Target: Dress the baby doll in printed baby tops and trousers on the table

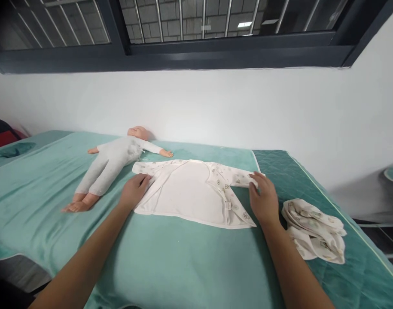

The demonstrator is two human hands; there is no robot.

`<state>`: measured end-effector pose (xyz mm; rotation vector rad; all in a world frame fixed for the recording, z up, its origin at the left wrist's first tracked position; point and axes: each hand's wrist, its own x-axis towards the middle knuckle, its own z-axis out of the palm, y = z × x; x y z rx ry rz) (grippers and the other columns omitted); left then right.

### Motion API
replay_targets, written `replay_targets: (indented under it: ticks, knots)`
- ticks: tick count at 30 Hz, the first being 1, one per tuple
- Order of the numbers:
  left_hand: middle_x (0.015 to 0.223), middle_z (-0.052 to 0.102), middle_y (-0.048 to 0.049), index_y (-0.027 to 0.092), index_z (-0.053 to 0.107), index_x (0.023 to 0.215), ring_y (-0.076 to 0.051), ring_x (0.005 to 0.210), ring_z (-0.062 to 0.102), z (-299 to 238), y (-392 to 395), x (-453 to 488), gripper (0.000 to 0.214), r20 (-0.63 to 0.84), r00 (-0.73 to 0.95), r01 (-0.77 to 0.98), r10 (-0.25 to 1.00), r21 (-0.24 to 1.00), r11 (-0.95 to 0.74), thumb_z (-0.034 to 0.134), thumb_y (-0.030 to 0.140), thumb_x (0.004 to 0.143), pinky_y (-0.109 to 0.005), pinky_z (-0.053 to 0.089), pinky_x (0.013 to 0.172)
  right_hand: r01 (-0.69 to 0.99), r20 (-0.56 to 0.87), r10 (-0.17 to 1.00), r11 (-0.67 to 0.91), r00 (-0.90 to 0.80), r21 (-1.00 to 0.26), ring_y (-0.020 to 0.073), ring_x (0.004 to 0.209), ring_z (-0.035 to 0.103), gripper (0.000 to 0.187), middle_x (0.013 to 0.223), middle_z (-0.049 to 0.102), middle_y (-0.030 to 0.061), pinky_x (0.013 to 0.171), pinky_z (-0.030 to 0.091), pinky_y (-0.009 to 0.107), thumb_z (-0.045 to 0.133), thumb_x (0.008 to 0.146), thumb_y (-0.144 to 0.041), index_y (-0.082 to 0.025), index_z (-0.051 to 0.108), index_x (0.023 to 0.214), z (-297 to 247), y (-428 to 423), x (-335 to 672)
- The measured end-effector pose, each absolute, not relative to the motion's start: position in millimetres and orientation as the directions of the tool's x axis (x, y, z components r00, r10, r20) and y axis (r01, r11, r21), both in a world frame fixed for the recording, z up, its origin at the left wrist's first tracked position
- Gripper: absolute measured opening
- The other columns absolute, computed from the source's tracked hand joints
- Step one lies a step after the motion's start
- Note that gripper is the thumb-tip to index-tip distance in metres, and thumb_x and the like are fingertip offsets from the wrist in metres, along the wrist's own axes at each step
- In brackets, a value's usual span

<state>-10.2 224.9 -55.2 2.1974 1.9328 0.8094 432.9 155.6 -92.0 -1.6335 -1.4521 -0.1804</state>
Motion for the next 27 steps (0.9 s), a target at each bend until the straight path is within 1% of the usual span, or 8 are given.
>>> replay_targets:
  ticks: [2,5,11,16,19,21,23,27]
  knots:
    - [0.101,0.071,-0.0063,0.023,0.066,0.094,-0.024,0.097,0.061,-55,225,-10,0.039,0.321,0.053,0.894,0.946,0.406,-0.188,0.034,0.044,0.096,-0.034,0.042,0.079,0.856,0.516,0.831,0.099,0.209,-0.507,0.0262,0.123,0.055,0.038,0.126,0.065,0.0133,0.108,0.040,0.046,0.044,0.092,-0.038,-0.016,0.067,0.114,-93,157,429]
    - [0.101,0.071,-0.0062,0.023,0.066,0.094,-0.024,0.098,0.061,-56,224,-10,0.038,0.341,0.072,0.892,0.937,0.399,-0.214,0.034,0.043,0.097,-0.033,0.043,0.080,0.852,0.404,0.883,0.007,0.241,-0.524,0.0267,0.120,0.058,0.040,0.122,0.067,0.0131,0.106,0.041,0.045,0.042,0.093,-0.040,-0.016,0.069,0.111,-93,158,428]
    - [0.102,0.071,-0.0060,0.024,0.068,0.097,-0.024,0.102,0.060,-57,223,-9,0.037,0.373,0.133,0.893,0.918,0.356,-0.274,0.036,0.042,0.097,-0.035,0.043,0.085,0.860,0.496,0.853,0.122,0.165,-0.496,0.0257,0.120,0.057,0.039,0.124,0.065,0.0106,0.105,0.042,0.041,0.046,0.092,-0.042,-0.018,0.065,0.116,-74,150,405]
    - [0.106,0.071,-0.0051,0.024,0.068,0.102,-0.024,0.104,0.059,-58,224,-9,0.033,0.381,0.170,0.871,0.909,0.373,-0.319,0.041,0.040,0.096,-0.035,0.043,0.089,0.955,0.341,0.932,0.207,-0.125,-0.214,0.0290,0.120,0.051,0.035,0.128,0.060,0.0107,0.096,0.044,0.044,0.049,0.093,-0.040,-0.022,0.061,0.120,-46,153,353]
    - [0.106,0.071,-0.0049,0.024,0.068,0.102,-0.023,0.103,0.060,-57,224,-9,0.031,0.379,0.170,0.863,0.910,0.389,-0.323,0.042,0.040,0.095,-0.036,0.044,0.090,0.992,0.242,0.963,0.129,-0.121,-0.016,0.0305,0.107,0.053,0.023,0.114,0.062,0.0141,0.083,0.046,0.042,0.054,0.089,-0.036,-0.019,0.065,0.101,-42,165,333]
    - [0.106,0.070,-0.0048,0.024,0.068,0.102,-0.023,0.103,0.060,-57,224,-10,0.031,0.381,0.173,0.857,0.908,0.396,-0.329,0.042,0.039,0.095,-0.035,0.044,0.089,0.998,0.245,0.968,0.061,-0.062,0.014,0.0284,0.098,0.055,0.020,0.104,0.062,0.0145,0.077,0.045,0.038,0.049,0.090,-0.030,-0.018,0.065,0.092,-44,174,328]
    - [0.104,0.070,-0.0045,0.024,0.069,0.100,-0.023,0.102,0.060,-58,225,-10,0.030,0.384,0.177,0.853,0.906,0.399,-0.336,0.042,0.038,0.095,-0.035,0.044,0.089,0.996,0.235,0.971,-0.011,0.033,-0.091,0.0247,0.087,0.058,0.026,0.093,0.064,0.0121,0.071,0.043,0.035,0.041,0.093,-0.028,-0.019,0.064,0.090,-45,183,331]
    - [0.102,0.070,-0.0043,0.024,0.068,0.097,-0.023,0.100,0.060,-61,227,-11,0.030,0.389,0.159,0.851,0.907,0.411,-0.326,0.041,0.037,0.095,-0.035,0.044,0.087,0.793,0.090,0.943,-0.216,0.321,-0.570,0.0210,0.074,0.060,0.027,0.083,0.067,0.0068,0.063,0.041,0.030,0.043,0.091,-0.040,-0.020,0.063,0.090,-42,202,359]
